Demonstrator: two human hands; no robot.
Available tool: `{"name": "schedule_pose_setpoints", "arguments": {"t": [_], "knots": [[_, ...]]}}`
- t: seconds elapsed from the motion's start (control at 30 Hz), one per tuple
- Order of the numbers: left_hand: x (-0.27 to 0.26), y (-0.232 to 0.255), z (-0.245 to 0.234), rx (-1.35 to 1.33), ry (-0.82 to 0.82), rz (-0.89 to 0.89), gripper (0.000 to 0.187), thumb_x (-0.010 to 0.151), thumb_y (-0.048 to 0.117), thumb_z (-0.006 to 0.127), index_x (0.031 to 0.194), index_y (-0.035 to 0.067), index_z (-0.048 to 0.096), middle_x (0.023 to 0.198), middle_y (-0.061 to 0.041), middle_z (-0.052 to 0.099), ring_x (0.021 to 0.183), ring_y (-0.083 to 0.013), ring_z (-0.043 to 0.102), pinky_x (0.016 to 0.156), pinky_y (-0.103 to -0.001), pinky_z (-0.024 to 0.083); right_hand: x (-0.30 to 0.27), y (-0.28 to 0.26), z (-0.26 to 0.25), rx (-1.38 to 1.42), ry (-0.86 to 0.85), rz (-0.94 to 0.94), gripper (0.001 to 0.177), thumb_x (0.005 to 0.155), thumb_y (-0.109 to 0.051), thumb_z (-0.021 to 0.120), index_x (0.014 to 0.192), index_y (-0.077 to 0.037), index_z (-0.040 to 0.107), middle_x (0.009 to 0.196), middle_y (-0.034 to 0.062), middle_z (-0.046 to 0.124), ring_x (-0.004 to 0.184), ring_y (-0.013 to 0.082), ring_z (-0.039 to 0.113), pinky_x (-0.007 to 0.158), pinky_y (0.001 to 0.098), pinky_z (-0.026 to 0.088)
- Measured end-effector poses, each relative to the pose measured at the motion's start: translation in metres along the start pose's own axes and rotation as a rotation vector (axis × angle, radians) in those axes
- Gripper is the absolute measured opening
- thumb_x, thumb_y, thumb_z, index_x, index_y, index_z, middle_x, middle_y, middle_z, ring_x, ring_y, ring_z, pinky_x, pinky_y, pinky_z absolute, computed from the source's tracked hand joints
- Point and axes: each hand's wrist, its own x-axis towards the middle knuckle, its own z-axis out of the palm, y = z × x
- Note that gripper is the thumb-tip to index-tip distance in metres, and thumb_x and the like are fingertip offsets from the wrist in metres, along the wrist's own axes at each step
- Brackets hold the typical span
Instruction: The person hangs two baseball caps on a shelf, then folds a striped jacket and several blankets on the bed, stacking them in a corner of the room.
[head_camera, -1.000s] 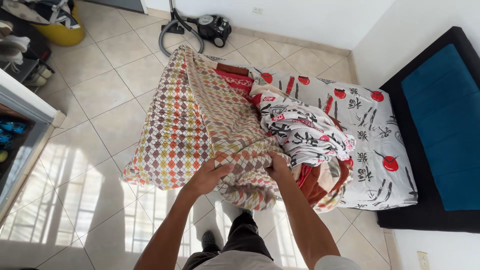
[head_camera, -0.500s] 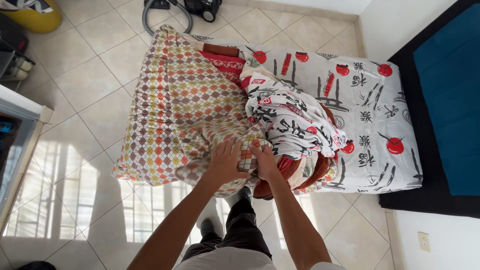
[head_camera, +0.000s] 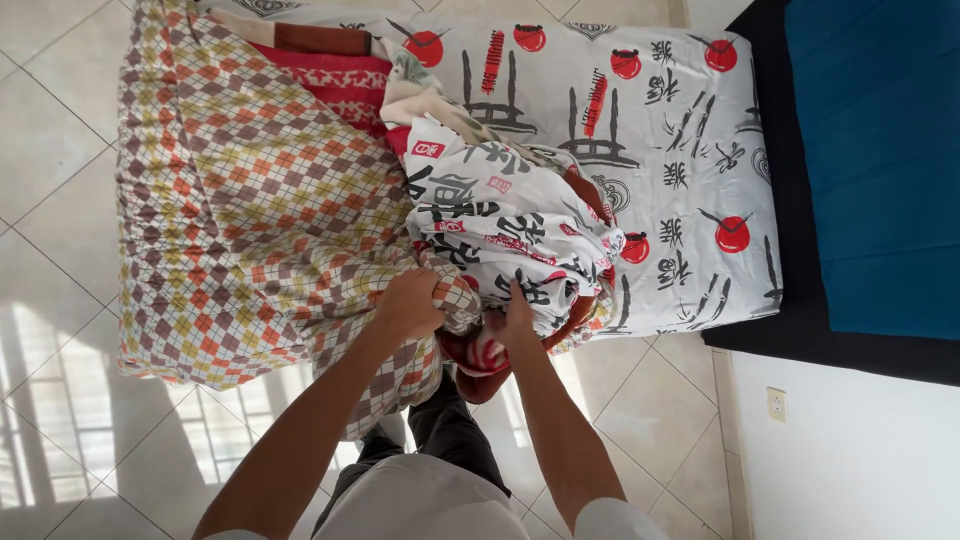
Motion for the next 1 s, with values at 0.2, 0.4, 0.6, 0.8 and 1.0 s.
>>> {"name": "schedule_pose_setpoints", "arguments": {"t": [0.2,0.4,0.6,0.8,1.0], "knots": [[0.017,0.028,-0.047,-0.042,-0.171,-0.151,0.028,0.067,0.014,0.075,0.086,0.001,0.060,0.095,-0.016,0.063,0.092,-0.0369,0.064,0.084,-0.048,0.052,0.080,-0.126,-0.011,0.252,0.162,-0.317,0.036,0.096,-0.022,0.062,0.118,0.005,0.052,0.094,0.0214,0.056,0.080,0.0372,0.060,0.068,0.0594,0.059],[0.020,0.024,-0.066,-0.135,0.021,-0.196,0.043,0.063,0.017,0.082,0.097,0.004,0.060,0.100,-0.016,0.065,0.097,-0.0357,0.063,0.085,-0.048,0.051,-0.105,-0.330,0.063,0.314,-0.043,-0.943,0.018,0.086,-0.015,0.061,0.100,-0.004,0.061,0.095,0.0086,0.067,0.082,0.0198,0.065,0.066,0.0354,0.053],[-0.001,0.015,-0.061,-0.202,-0.014,-0.244,0.035,0.066,0.019,0.083,0.093,0.007,0.063,0.093,-0.012,0.069,0.087,-0.0315,0.068,0.079,-0.045,0.053,-0.109,-0.286,0.067,-0.669,-0.233,-1.484,0.037,0.103,-0.022,0.070,0.130,0.001,0.058,0.123,0.0087,0.068,0.111,0.0165,0.067,0.096,0.0302,0.055],[-0.051,0.014,-0.090,-0.291,-0.035,-0.265,0.042,0.062,0.019,0.084,0.097,0.009,0.062,0.089,-0.010,0.074,0.082,-0.0278,0.071,0.075,-0.043,0.054,-0.080,-0.089,0.051,-1.207,0.027,-0.156,0.072,0.092,-0.060,0.065,0.138,-0.005,0.055,0.120,0.0192,0.064,0.104,0.0340,0.066,0.084,0.0491,0.053],[-0.119,0.014,-0.118,-0.364,0.035,-0.111,0.050,0.068,0.026,0.086,0.109,0.008,0.066,0.094,-0.011,0.074,0.085,-0.0273,0.072,0.078,-0.041,0.055,0.004,0.029,0.014,-0.582,-0.132,0.048,0.058,0.093,-0.064,0.067,0.103,-0.006,0.064,0.079,0.0033,0.055,0.066,0.0148,0.049,0.054,0.0269,0.042]]}}
